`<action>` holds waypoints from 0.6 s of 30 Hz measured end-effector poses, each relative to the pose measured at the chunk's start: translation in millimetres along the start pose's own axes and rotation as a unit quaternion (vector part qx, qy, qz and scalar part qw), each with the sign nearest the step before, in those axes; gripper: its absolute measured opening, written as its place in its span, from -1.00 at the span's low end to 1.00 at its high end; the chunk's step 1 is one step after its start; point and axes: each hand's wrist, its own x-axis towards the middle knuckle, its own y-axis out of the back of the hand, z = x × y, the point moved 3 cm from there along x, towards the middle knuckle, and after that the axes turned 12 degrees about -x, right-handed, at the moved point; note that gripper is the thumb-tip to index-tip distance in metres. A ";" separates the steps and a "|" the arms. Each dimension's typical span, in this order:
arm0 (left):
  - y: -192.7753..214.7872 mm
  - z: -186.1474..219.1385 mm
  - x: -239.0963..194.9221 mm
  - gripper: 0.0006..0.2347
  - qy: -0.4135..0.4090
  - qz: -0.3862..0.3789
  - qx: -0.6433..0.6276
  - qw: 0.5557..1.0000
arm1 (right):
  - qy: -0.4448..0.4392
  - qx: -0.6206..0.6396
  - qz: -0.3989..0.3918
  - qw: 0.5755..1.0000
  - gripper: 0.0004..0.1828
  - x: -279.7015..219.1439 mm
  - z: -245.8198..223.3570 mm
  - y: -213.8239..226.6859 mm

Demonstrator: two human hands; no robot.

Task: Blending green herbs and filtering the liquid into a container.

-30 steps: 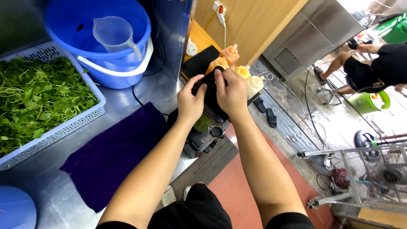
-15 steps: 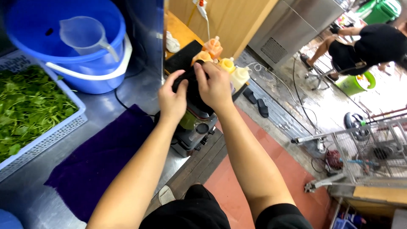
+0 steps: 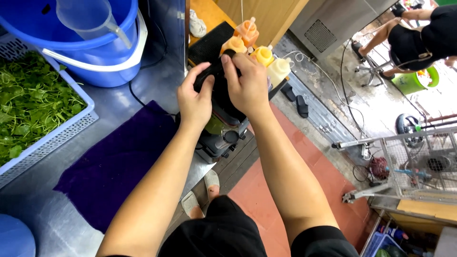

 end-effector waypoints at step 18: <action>-3.7 5.1 -1.1 -0.79 0.041 0.002 -0.007 0.999 | -0.040 0.107 -0.067 0.991 -0.68 4.5 11.4 3.4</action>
